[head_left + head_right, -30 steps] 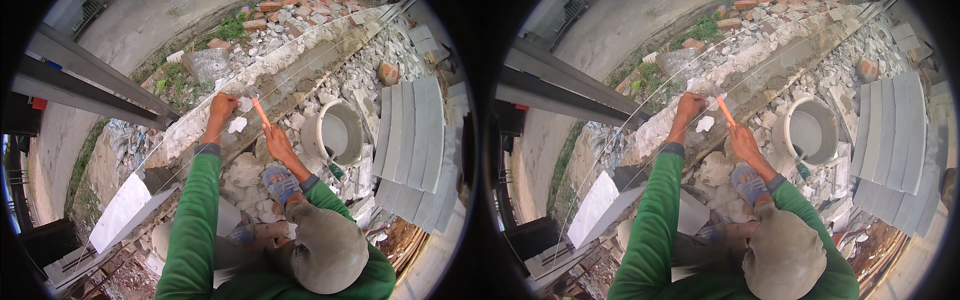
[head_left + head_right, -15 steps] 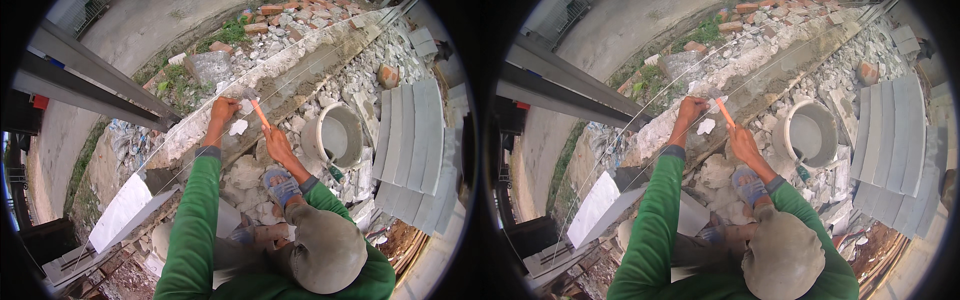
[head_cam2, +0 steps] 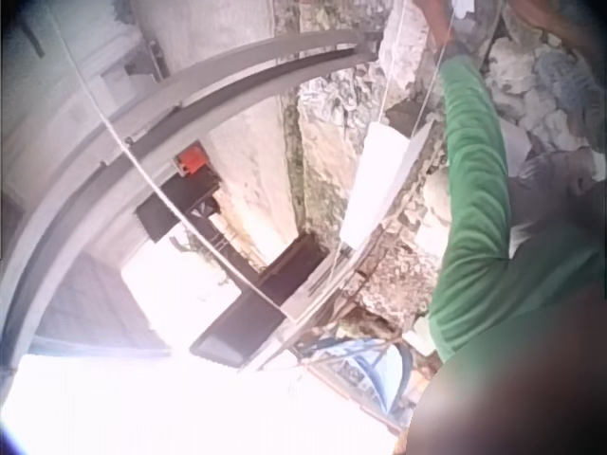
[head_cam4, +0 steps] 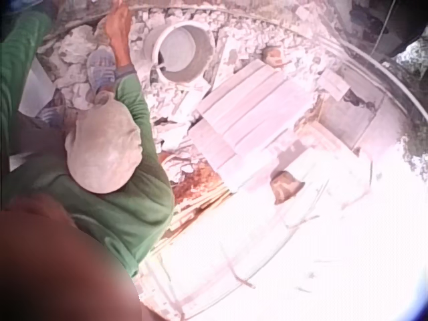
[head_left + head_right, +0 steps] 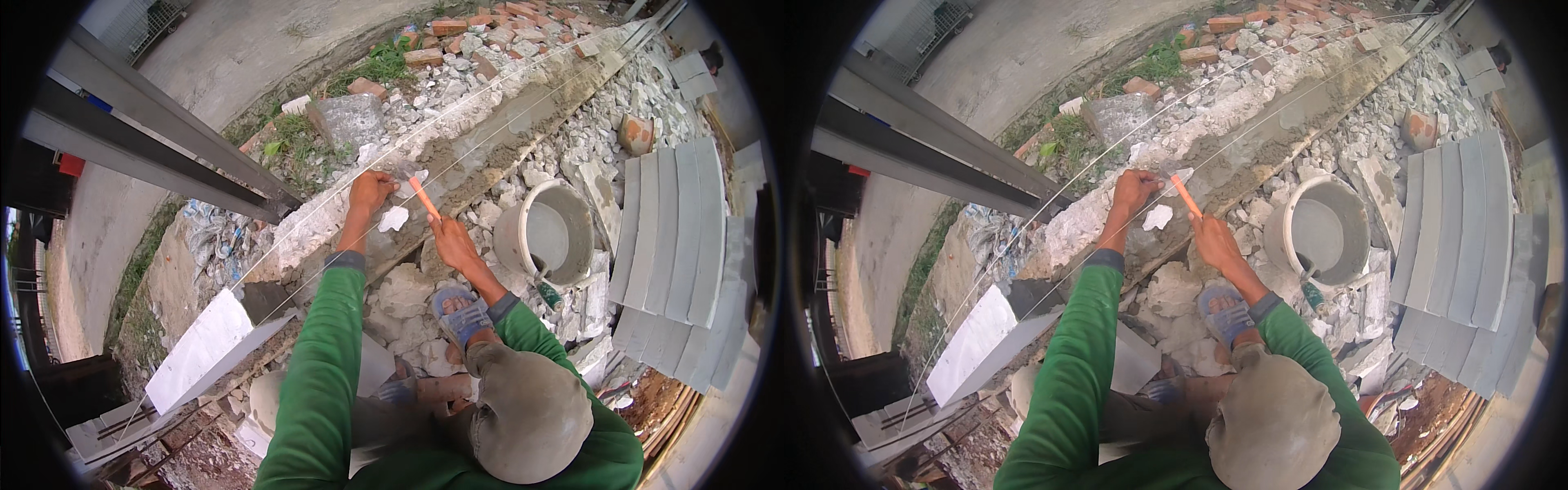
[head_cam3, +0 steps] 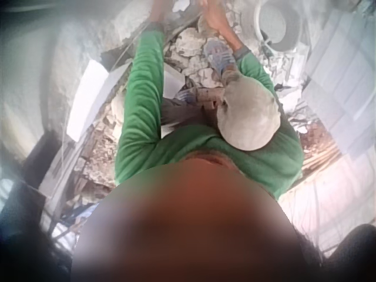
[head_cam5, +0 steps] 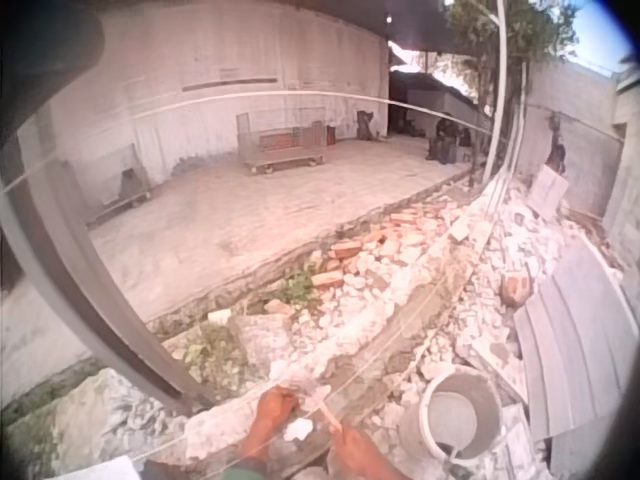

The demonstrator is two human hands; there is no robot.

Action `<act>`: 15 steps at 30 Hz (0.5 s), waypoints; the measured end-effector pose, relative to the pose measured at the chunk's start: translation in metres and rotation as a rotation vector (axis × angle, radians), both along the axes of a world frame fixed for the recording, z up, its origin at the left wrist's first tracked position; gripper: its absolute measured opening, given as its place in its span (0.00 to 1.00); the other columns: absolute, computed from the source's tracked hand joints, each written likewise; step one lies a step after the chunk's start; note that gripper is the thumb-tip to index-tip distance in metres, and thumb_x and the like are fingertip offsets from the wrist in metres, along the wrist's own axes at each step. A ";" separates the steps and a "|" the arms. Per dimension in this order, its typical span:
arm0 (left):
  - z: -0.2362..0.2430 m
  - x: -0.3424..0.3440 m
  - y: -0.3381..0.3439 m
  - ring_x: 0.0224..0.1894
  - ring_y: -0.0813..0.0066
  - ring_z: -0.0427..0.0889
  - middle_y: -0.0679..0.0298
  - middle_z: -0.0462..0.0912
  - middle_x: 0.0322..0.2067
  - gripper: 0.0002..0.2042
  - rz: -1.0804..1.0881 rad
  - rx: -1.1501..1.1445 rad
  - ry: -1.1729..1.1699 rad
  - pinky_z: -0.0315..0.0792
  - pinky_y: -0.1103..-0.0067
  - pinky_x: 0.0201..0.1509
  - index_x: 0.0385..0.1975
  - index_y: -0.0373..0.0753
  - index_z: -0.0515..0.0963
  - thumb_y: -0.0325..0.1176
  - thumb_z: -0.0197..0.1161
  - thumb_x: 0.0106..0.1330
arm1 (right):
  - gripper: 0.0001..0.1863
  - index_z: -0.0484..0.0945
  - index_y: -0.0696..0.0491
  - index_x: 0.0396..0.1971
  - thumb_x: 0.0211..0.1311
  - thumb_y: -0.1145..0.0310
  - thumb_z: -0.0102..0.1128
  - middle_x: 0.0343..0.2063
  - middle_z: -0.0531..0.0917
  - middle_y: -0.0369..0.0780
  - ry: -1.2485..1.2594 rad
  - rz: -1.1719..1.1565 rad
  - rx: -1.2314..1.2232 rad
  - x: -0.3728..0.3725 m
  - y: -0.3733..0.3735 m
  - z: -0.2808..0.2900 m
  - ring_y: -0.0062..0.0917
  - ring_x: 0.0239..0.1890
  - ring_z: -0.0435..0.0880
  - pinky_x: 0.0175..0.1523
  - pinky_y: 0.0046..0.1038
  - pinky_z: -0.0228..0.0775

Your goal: The person kneels at a low wall and places white concrete blocks along a string line. They use a trowel to apply mortar, tap blocks into position, and adjust alignment repeatedly. The person also uses a marker to make reference marks on the wall.

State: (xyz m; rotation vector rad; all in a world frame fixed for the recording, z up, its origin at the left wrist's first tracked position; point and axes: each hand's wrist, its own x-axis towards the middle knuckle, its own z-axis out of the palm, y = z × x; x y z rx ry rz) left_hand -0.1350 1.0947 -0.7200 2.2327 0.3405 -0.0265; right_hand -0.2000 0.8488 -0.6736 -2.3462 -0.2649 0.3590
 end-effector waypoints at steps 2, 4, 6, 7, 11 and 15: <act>0.003 -0.001 0.000 0.36 0.62 0.90 0.57 0.92 0.32 0.16 0.020 0.030 0.030 0.81 0.70 0.45 0.40 0.40 0.92 0.40 0.82 0.55 | 0.31 0.76 0.67 0.37 0.83 0.48 0.46 0.29 0.82 0.65 0.027 -0.010 0.041 -0.001 0.001 0.000 0.65 0.36 0.83 0.41 0.57 0.73; 0.004 -0.003 0.000 0.38 0.60 0.91 0.58 0.92 0.34 0.14 0.034 0.027 0.082 0.81 0.68 0.47 0.39 0.43 0.92 0.41 0.81 0.56 | 0.32 0.77 0.68 0.40 0.83 0.47 0.45 0.32 0.83 0.66 -0.028 -0.013 0.061 -0.002 0.000 0.000 0.65 0.39 0.83 0.44 0.57 0.74; 0.002 -0.005 -0.001 0.40 0.57 0.90 0.56 0.92 0.36 0.13 -0.025 0.087 -0.047 0.82 0.66 0.47 0.39 0.43 0.92 0.40 0.79 0.57 | 0.32 0.77 0.68 0.39 0.83 0.47 0.46 0.31 0.83 0.65 0.060 0.016 -0.009 -0.003 -0.001 0.000 0.66 0.38 0.83 0.43 0.58 0.73; 0.001 -0.006 0.000 0.40 0.56 0.90 0.55 0.91 0.37 0.12 -0.034 0.141 -0.067 0.82 0.66 0.47 0.39 0.43 0.92 0.39 0.78 0.58 | 0.31 0.77 0.67 0.39 0.83 0.48 0.46 0.31 0.83 0.65 0.120 0.025 -0.079 -0.002 -0.001 0.000 0.66 0.38 0.83 0.42 0.58 0.73; -0.006 -0.008 -0.001 0.38 0.57 0.90 0.53 0.91 0.36 0.13 0.004 0.111 -0.108 0.81 0.68 0.46 0.39 0.38 0.91 0.35 0.79 0.56 | 0.32 0.77 0.68 0.40 0.83 0.47 0.46 0.30 0.83 0.65 0.103 -0.044 0.005 -0.004 -0.004 0.001 0.65 0.38 0.83 0.42 0.57 0.72; -0.012 -0.005 0.000 0.40 0.57 0.90 0.54 0.90 0.36 0.12 0.005 0.088 -0.061 0.81 0.68 0.47 0.38 0.39 0.92 0.34 0.80 0.54 | 0.33 0.77 0.68 0.40 0.83 0.46 0.45 0.31 0.83 0.65 0.101 0.031 -0.016 -0.006 -0.004 -0.001 0.65 0.40 0.83 0.44 0.58 0.72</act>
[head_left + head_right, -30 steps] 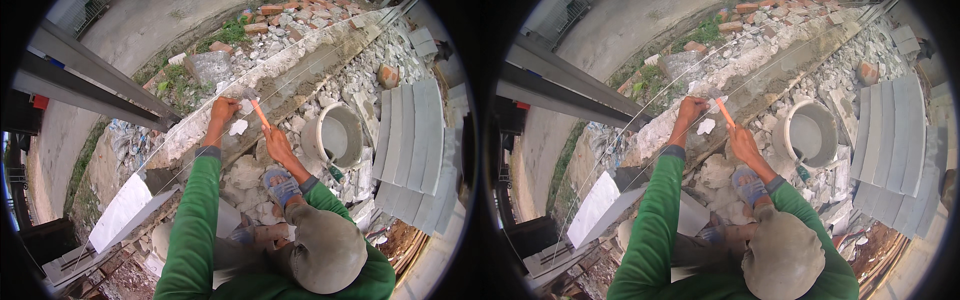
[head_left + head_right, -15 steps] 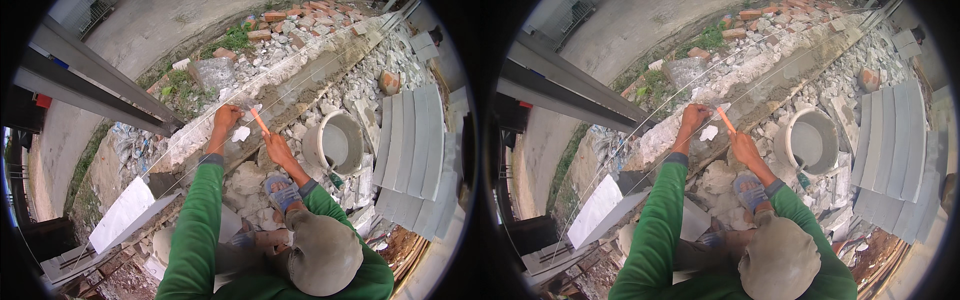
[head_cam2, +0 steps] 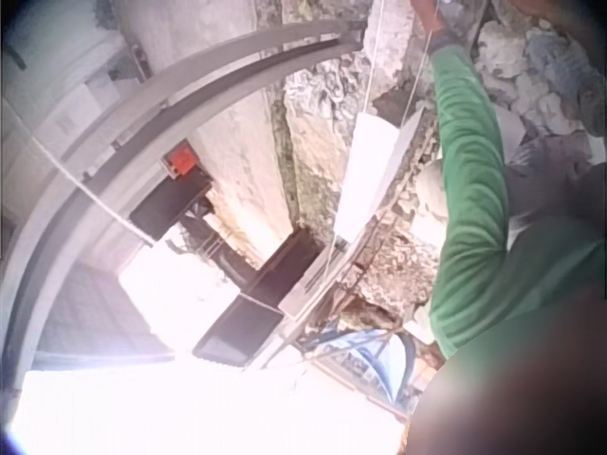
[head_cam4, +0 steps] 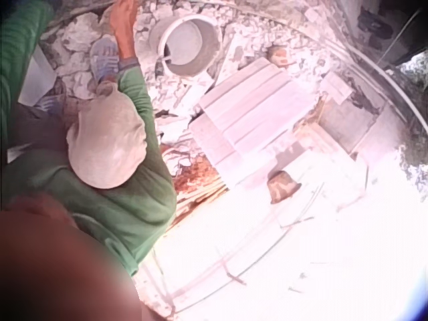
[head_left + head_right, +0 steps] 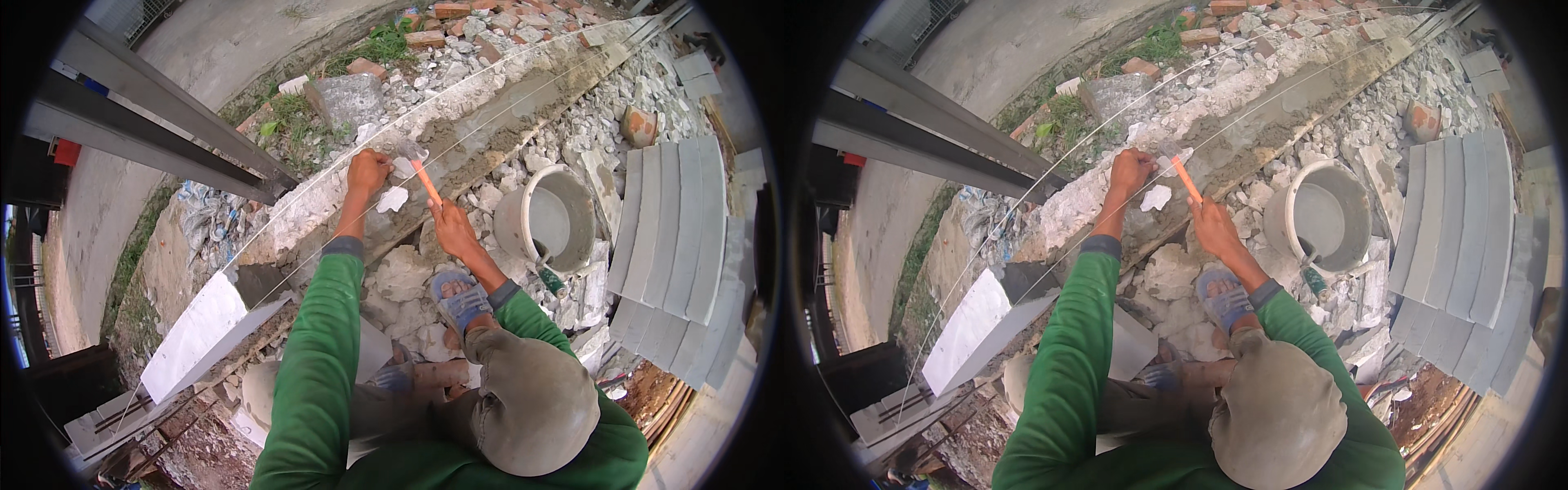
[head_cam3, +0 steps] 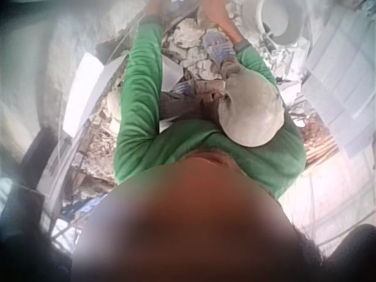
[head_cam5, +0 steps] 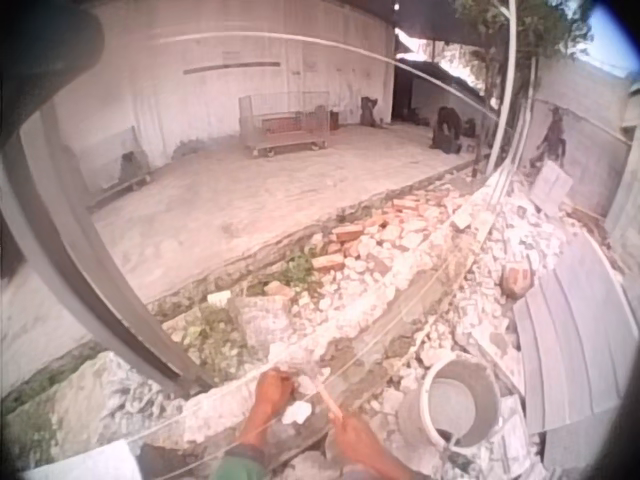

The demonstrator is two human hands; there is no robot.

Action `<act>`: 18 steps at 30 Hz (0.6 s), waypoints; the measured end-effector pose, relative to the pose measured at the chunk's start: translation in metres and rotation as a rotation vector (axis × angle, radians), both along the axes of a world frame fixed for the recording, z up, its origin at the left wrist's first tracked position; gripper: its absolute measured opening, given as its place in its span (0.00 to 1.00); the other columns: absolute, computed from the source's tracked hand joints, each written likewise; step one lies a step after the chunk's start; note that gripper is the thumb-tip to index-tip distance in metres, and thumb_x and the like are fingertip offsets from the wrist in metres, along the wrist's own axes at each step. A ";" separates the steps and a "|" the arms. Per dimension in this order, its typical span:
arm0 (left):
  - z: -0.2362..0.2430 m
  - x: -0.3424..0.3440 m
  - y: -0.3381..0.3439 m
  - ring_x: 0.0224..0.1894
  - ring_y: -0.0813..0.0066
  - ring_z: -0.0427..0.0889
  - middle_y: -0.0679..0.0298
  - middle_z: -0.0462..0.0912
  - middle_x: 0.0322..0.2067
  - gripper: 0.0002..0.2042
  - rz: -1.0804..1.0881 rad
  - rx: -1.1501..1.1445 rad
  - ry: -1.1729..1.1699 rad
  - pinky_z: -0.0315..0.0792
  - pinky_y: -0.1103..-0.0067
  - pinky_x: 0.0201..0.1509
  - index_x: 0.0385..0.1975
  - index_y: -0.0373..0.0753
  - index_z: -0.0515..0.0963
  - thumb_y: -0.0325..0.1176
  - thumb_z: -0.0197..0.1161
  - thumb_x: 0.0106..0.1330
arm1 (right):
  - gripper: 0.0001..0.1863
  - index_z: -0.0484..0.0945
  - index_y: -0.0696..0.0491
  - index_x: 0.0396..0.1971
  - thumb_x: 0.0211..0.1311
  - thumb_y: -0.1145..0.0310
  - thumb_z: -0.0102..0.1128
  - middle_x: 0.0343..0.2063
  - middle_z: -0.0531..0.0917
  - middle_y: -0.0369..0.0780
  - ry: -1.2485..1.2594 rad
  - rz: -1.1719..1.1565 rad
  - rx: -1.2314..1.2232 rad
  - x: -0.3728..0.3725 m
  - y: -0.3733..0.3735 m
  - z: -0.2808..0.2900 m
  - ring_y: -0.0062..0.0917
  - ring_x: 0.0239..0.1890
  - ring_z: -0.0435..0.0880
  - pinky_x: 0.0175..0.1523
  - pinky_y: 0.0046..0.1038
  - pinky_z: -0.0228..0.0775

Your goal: The person kneels at a low wall and places white concrete blocks along a string line. They use a trowel to apply mortar, tap blocks into position, and adjust alignment repeatedly. The person also uses a marker to make reference marks on the wall.

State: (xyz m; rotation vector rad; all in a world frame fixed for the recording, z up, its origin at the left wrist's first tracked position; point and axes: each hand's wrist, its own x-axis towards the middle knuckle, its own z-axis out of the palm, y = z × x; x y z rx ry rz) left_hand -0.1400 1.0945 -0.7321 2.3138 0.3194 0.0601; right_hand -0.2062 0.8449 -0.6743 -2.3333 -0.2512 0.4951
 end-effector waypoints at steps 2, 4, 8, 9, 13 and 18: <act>-0.002 0.002 0.000 0.40 0.57 0.90 0.54 0.90 0.36 0.12 -0.004 0.041 -0.030 0.81 0.68 0.47 0.37 0.39 0.92 0.34 0.80 0.55 | 0.34 0.78 0.68 0.40 0.83 0.46 0.44 0.31 0.83 0.66 -0.012 0.002 -0.010 0.000 0.001 -0.002 0.66 0.39 0.83 0.44 0.57 0.73; -0.003 0.002 0.002 0.39 0.57 0.90 0.54 0.90 0.36 0.12 0.001 0.042 -0.114 0.81 0.68 0.47 0.37 0.38 0.92 0.33 0.80 0.54 | 0.34 0.78 0.68 0.40 0.83 0.45 0.43 0.31 0.83 0.66 0.016 -0.038 -0.017 0.000 0.001 -0.003 0.67 0.39 0.83 0.44 0.57 0.73; -0.005 -0.004 0.000 0.39 0.58 0.90 0.55 0.91 0.36 0.12 0.020 0.013 -0.021 0.81 0.68 0.48 0.37 0.38 0.92 0.33 0.81 0.54 | 0.34 0.78 0.68 0.40 0.82 0.45 0.44 0.31 0.83 0.66 -0.021 -0.002 0.067 0.000 0.002 -0.005 0.65 0.40 0.84 0.44 0.58 0.72; -0.003 -0.001 0.001 0.39 0.58 0.90 0.55 0.91 0.36 0.12 0.013 0.026 -0.037 0.81 0.68 0.48 0.37 0.38 0.92 0.33 0.81 0.53 | 0.33 0.78 0.67 0.39 0.83 0.46 0.45 0.30 0.83 0.64 -0.019 0.011 -0.037 0.000 0.004 -0.005 0.65 0.38 0.84 0.42 0.58 0.72; 0.001 0.001 0.000 0.40 0.58 0.91 0.55 0.91 0.37 0.14 0.027 0.059 -0.030 0.82 0.68 0.48 0.38 0.40 0.92 0.36 0.82 0.52 | 0.32 0.77 0.66 0.37 0.83 0.46 0.45 0.28 0.83 0.63 -0.038 -0.025 -0.001 0.000 0.002 -0.006 0.66 0.36 0.84 0.40 0.58 0.74; 0.002 0.000 -0.002 0.41 0.57 0.90 0.56 0.91 0.38 0.13 0.060 0.045 0.038 0.82 0.67 0.50 0.38 0.42 0.93 0.36 0.82 0.52 | 0.33 0.78 0.67 0.41 0.82 0.45 0.45 0.30 0.83 0.65 -0.069 -0.096 -0.014 0.004 -0.011 -0.008 0.66 0.40 0.83 0.45 0.59 0.72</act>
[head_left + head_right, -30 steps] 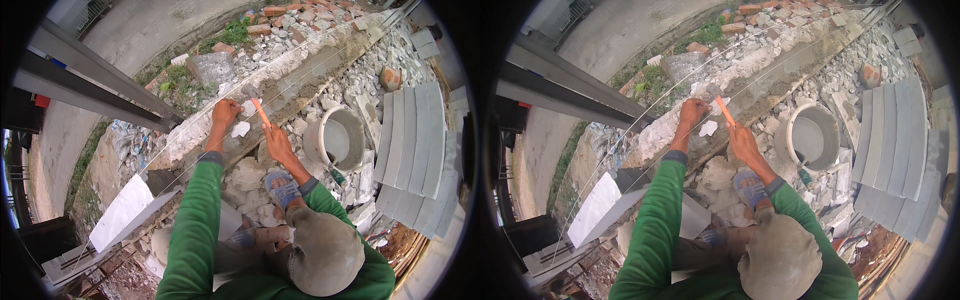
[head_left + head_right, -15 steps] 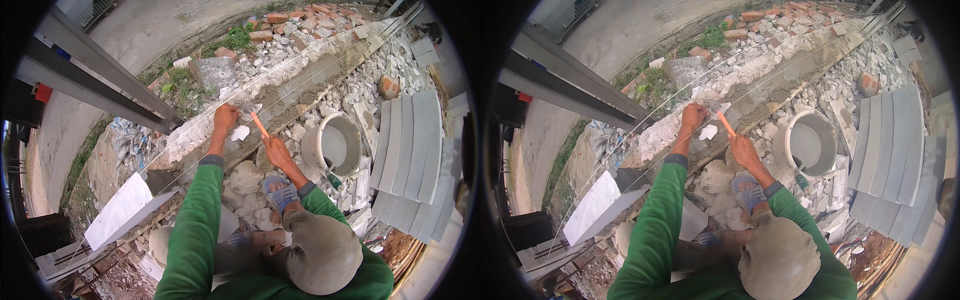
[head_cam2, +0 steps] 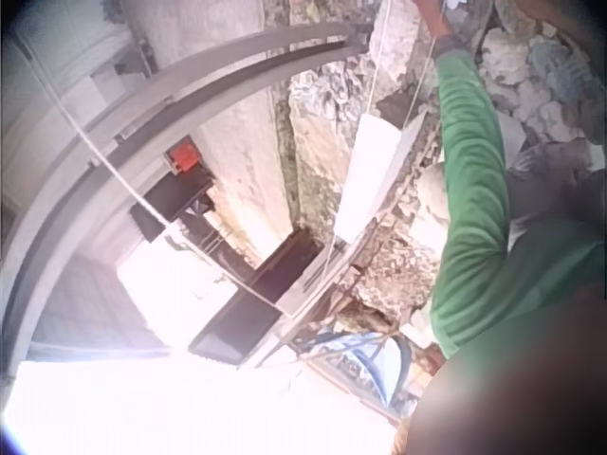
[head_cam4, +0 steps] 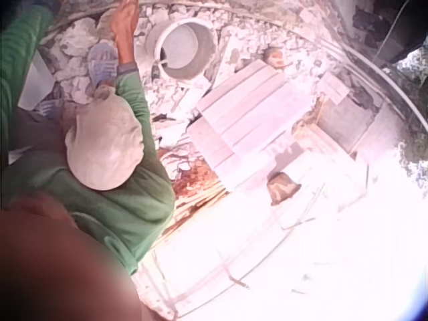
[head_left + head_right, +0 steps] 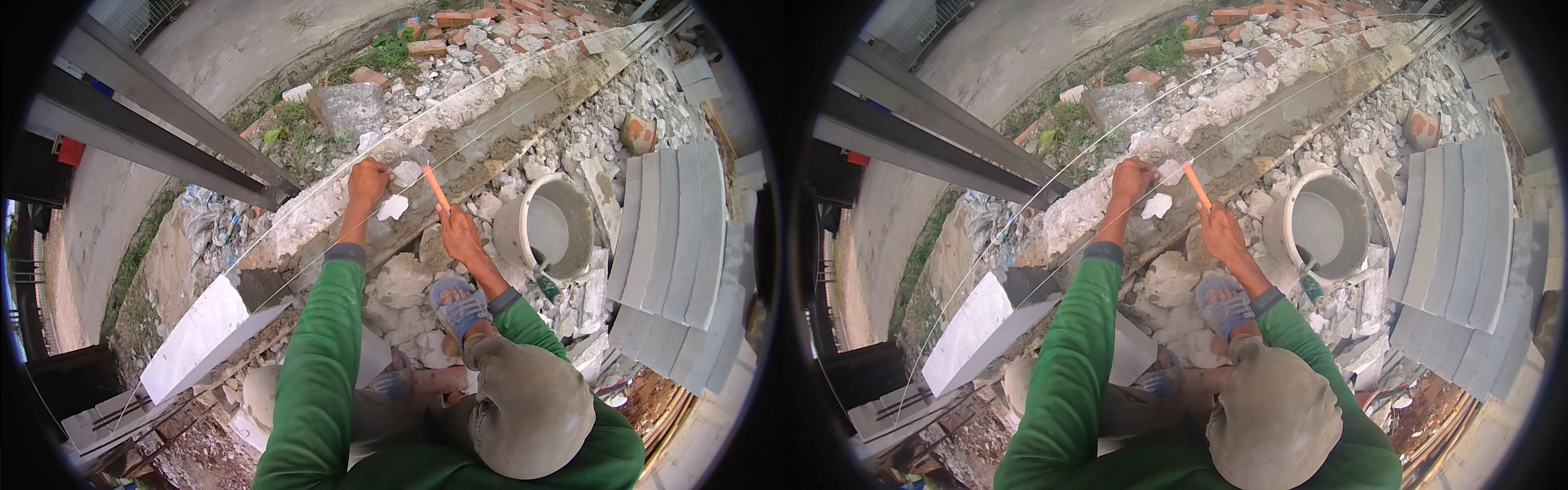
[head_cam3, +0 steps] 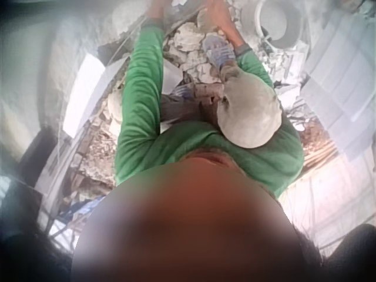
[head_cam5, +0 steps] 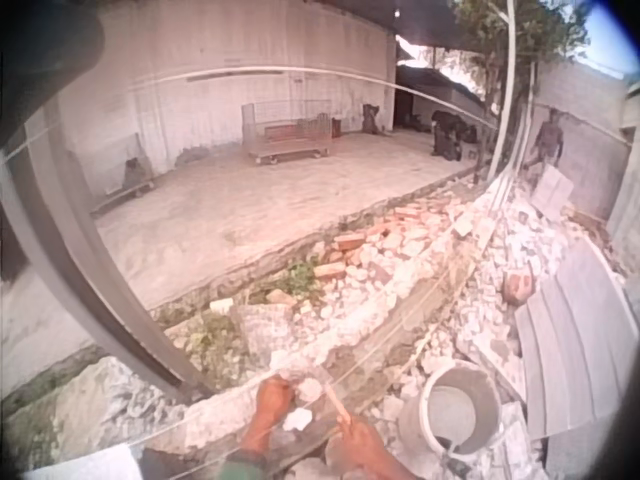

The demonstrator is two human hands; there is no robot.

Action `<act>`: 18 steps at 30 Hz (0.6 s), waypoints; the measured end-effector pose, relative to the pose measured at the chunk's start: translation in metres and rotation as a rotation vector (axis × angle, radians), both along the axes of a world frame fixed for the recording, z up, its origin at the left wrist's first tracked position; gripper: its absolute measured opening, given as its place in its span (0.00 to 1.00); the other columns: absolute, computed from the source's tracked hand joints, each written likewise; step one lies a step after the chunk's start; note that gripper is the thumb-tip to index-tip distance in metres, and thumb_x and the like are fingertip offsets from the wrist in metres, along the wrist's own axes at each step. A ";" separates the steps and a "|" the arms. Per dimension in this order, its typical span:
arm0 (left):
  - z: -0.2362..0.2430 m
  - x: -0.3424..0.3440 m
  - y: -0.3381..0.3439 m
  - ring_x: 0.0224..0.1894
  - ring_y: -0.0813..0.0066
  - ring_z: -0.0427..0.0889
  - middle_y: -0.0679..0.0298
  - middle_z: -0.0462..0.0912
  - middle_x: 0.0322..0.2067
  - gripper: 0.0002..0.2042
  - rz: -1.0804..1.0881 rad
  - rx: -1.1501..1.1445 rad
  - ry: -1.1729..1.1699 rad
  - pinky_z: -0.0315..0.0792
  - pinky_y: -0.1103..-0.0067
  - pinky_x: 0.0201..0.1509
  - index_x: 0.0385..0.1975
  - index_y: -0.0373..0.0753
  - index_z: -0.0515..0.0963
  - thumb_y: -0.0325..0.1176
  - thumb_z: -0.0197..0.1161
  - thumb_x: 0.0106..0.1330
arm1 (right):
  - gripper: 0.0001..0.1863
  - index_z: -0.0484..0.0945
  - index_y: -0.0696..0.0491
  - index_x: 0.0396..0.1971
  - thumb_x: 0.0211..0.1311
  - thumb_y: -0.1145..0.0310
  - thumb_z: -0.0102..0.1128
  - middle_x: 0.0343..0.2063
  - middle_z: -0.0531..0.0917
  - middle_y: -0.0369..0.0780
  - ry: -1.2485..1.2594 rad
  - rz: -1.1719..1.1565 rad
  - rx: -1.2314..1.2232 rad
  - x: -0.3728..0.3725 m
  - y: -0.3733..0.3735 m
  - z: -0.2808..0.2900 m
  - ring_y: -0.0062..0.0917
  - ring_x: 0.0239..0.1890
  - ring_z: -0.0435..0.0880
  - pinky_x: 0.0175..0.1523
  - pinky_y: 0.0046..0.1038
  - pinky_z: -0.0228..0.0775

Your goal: The person kneels at a low wall and places white concrete blocks along a string line. They use a trowel to apply mortar, tap blocks into position, and adjust alignment repeatedly. The person also uses a marker to make reference marks on the wall.

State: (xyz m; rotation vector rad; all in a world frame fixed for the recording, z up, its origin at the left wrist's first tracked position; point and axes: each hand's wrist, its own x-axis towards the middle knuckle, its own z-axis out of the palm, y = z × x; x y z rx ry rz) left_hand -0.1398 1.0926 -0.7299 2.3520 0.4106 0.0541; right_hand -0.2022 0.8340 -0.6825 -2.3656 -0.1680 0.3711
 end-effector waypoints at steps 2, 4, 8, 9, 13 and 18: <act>0.000 0.000 0.000 0.41 0.58 0.90 0.55 0.91 0.38 0.12 -0.043 0.033 -0.078 0.81 0.67 0.50 0.36 0.43 0.93 0.36 0.81 0.52 | 0.33 0.77 0.67 0.39 0.83 0.45 0.45 0.28 0.82 0.65 0.001 -0.024 -0.074 0.004 -0.003 -0.003 0.66 0.38 0.83 0.43 0.58 0.72; 0.000 0.000 0.000 0.41 0.58 0.89 0.55 0.91 0.38 0.11 -0.045 0.019 -0.082 0.81 0.67 0.50 0.36 0.44 0.93 0.35 0.81 0.52 | 0.35 0.78 0.67 0.39 0.83 0.44 0.43 0.29 0.83 0.65 -0.033 -0.013 -0.016 0.008 -0.008 -0.004 0.65 0.38 0.83 0.43 0.58 0.72; 0.001 0.000 0.000 0.42 0.59 0.90 0.56 0.91 0.38 0.11 -0.016 -0.022 -0.012 0.81 0.67 0.50 0.36 0.44 0.93 0.35 0.81 0.53 | 0.35 0.79 0.68 0.42 0.83 0.44 0.42 0.32 0.83 0.66 0.053 -0.019 0.001 0.006 -0.009 -0.004 0.65 0.39 0.83 0.44 0.58 0.71; 0.000 0.000 0.000 0.41 0.59 0.90 0.57 0.91 0.37 0.11 -0.017 -0.015 -0.016 0.82 0.68 0.50 0.36 0.43 0.93 0.35 0.81 0.53 | 0.35 0.79 0.67 0.42 0.83 0.44 0.42 0.32 0.83 0.66 0.036 0.018 -0.019 0.005 -0.008 -0.003 0.65 0.39 0.83 0.44 0.58 0.71; -0.001 -0.001 -0.001 0.39 0.58 0.90 0.56 0.91 0.37 0.11 -0.048 0.037 -0.125 0.82 0.69 0.48 0.35 0.41 0.93 0.35 0.81 0.53 | 0.34 0.78 0.68 0.40 0.83 0.45 0.44 0.31 0.83 0.66 -0.014 -0.014 -0.005 0.006 -0.003 0.000 0.65 0.39 0.83 0.43 0.58 0.72; -0.001 -0.001 0.000 0.41 0.58 0.89 0.55 0.90 0.37 0.12 -0.047 0.020 -0.064 0.81 0.68 0.49 0.37 0.42 0.93 0.35 0.80 0.53 | 0.33 0.78 0.68 0.40 0.83 0.47 0.46 0.30 0.83 0.66 0.029 0.008 -0.040 -0.001 0.000 0.003 0.66 0.38 0.83 0.43 0.57 0.73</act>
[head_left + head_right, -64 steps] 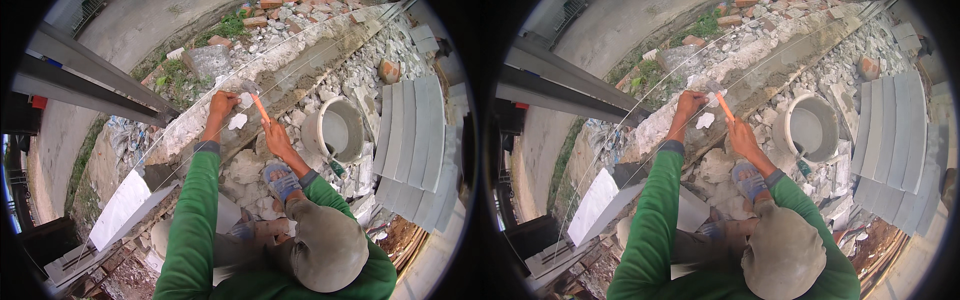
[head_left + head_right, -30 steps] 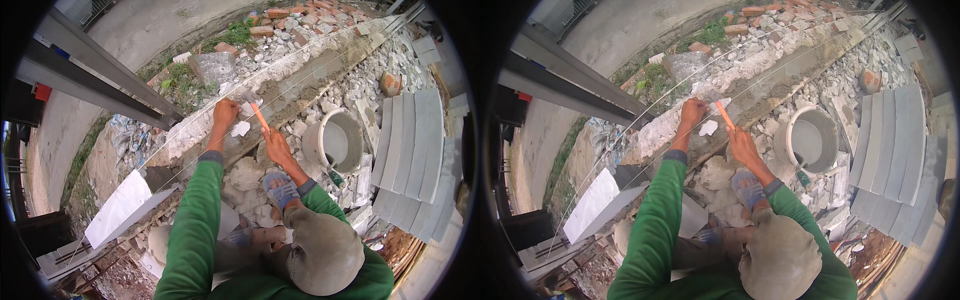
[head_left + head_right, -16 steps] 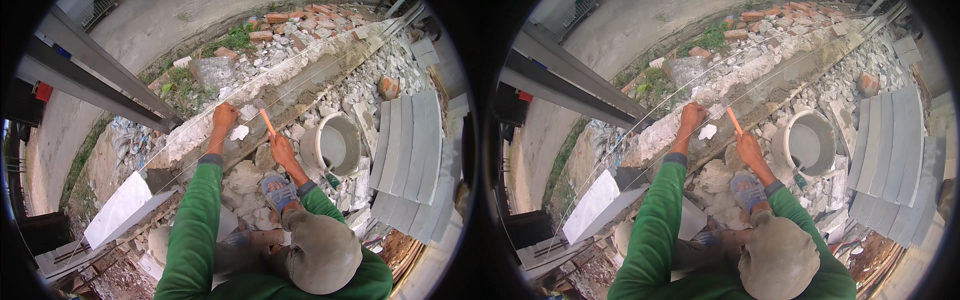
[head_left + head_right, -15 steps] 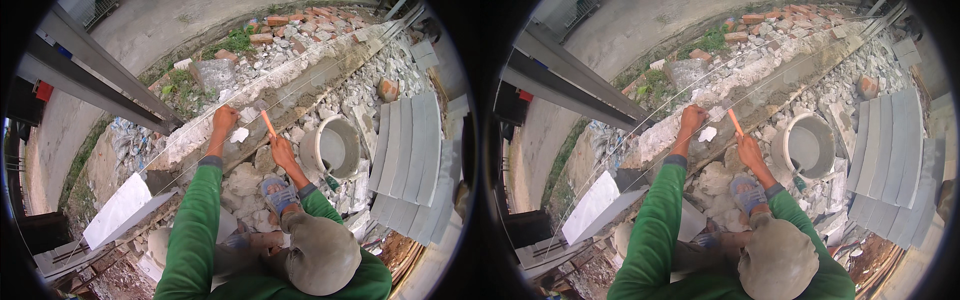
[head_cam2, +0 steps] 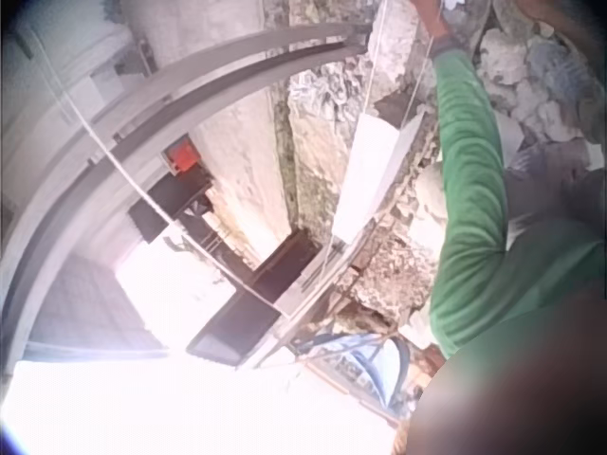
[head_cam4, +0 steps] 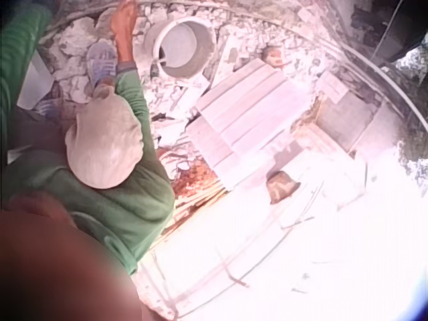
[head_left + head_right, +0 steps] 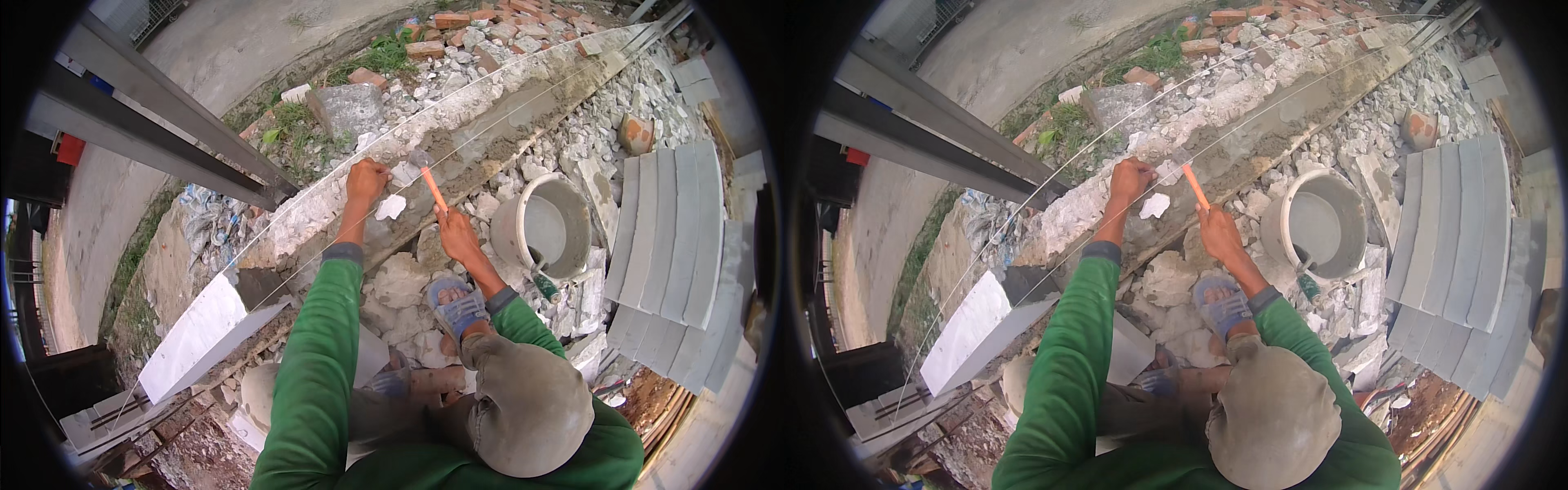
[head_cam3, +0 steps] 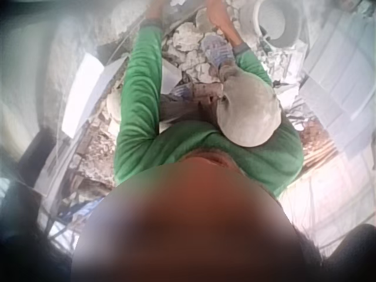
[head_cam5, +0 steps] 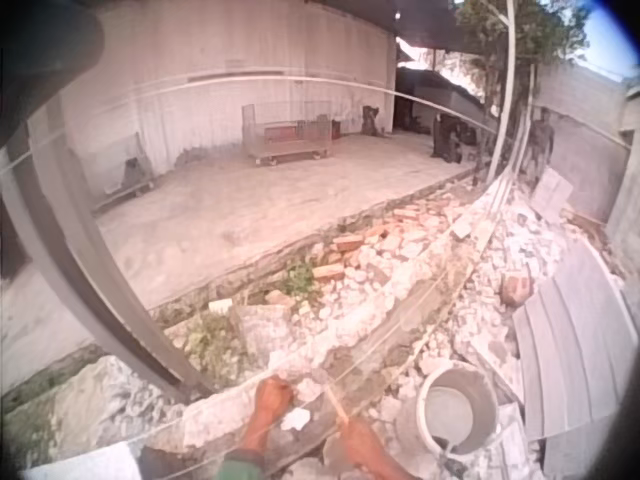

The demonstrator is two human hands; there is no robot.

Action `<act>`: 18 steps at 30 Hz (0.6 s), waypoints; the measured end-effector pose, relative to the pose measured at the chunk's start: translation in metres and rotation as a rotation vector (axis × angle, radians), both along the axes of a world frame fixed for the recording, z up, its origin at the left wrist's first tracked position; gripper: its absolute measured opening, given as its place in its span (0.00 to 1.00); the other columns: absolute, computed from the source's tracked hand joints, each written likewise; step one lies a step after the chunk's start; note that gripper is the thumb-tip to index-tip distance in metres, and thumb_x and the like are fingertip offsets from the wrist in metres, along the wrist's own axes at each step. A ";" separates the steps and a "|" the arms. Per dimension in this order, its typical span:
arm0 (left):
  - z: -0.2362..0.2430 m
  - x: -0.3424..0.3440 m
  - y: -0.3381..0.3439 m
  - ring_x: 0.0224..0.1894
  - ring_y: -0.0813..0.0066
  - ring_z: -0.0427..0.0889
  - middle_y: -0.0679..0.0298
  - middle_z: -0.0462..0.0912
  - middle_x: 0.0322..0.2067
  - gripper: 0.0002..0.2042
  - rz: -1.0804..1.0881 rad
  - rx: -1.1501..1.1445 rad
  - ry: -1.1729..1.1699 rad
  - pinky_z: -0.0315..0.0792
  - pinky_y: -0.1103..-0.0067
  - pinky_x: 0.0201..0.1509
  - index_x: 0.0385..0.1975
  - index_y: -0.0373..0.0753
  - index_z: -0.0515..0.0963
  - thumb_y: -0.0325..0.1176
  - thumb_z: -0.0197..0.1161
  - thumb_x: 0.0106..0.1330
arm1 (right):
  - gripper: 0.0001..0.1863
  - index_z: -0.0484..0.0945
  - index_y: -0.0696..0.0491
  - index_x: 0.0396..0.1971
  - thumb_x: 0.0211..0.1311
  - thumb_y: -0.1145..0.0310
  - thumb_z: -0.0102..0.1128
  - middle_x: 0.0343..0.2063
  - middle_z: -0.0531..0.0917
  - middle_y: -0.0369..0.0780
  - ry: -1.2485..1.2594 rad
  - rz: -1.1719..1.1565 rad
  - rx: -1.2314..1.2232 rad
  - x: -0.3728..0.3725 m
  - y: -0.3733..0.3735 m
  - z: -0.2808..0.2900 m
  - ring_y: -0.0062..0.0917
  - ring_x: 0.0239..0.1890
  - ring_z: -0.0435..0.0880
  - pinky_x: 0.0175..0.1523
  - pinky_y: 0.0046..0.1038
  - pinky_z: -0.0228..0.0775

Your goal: The person kneels at a low wall and places white concrete blocks along a string line. They use a trowel to apply mortar, tap blocks into position, and adjust alignment repeatedly. The person also uses a marker to make reference marks on the wall.

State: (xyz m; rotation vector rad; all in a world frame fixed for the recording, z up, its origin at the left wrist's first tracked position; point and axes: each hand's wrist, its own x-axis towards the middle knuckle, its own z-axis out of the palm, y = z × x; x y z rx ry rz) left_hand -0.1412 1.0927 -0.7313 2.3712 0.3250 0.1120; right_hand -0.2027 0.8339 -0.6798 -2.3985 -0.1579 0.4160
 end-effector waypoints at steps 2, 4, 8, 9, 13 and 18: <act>0.000 0.000 0.000 0.40 0.57 0.89 0.55 0.90 0.37 0.11 -0.010 0.003 -0.014 0.81 0.68 0.48 0.37 0.41 0.93 0.35 0.80 0.54 | 0.32 0.78 0.68 0.39 0.82 0.47 0.46 0.30 0.83 0.66 -0.024 0.011 0.018 -0.001 0.001 0.000 0.65 0.38 0.83 0.43 0.58 0.72; 0.001 -0.001 0.001 0.39 0.57 0.89 0.55 0.90 0.37 0.12 -0.024 0.004 -0.043 0.81 0.68 0.49 0.38 0.42 0.93 0.35 0.80 0.54 | 0.32 0.78 0.68 0.39 0.82 0.47 0.47 0.30 0.83 0.66 -0.049 -0.003 0.061 -0.002 0.002 0.001 0.65 0.38 0.83 0.42 0.58 0.72; 0.000 -0.002 0.001 0.41 0.57 0.89 0.57 0.90 0.38 0.12 -0.006 -0.020 0.010 0.81 0.66 0.50 0.37 0.43 0.93 0.36 0.80 0.54 | 0.31 0.78 0.68 0.39 0.82 0.48 0.48 0.32 0.83 0.66 0.026 -0.033 0.065 0.000 0.001 0.003 0.66 0.40 0.83 0.44 0.59 0.72; 0.000 -0.001 0.001 0.42 0.57 0.89 0.57 0.90 0.39 0.11 -0.013 -0.018 0.008 0.81 0.65 0.50 0.37 0.44 0.93 0.36 0.79 0.55 | 0.32 0.78 0.68 0.38 0.82 0.48 0.47 0.31 0.83 0.66 0.003 -0.005 0.002 -0.001 0.001 0.004 0.66 0.40 0.83 0.43 0.58 0.72; 0.000 0.000 0.003 0.44 0.57 0.89 0.58 0.90 0.41 0.10 -0.008 -0.012 -0.014 0.81 0.65 0.51 0.37 0.46 0.93 0.37 0.79 0.55 | 0.33 0.78 0.68 0.38 0.83 0.47 0.43 0.30 0.83 0.66 -0.027 -0.084 0.031 -0.003 -0.002 0.007 0.66 0.39 0.83 0.43 0.57 0.73; 0.002 -0.002 0.000 0.44 0.56 0.89 0.57 0.90 0.40 0.11 0.015 -0.049 0.013 0.81 0.65 0.51 0.37 0.47 0.93 0.38 0.80 0.55 | 0.33 0.77 0.68 0.38 0.83 0.46 0.44 0.30 0.83 0.65 -0.002 -0.016 0.035 -0.007 -0.003 0.005 0.66 0.39 0.83 0.43 0.57 0.73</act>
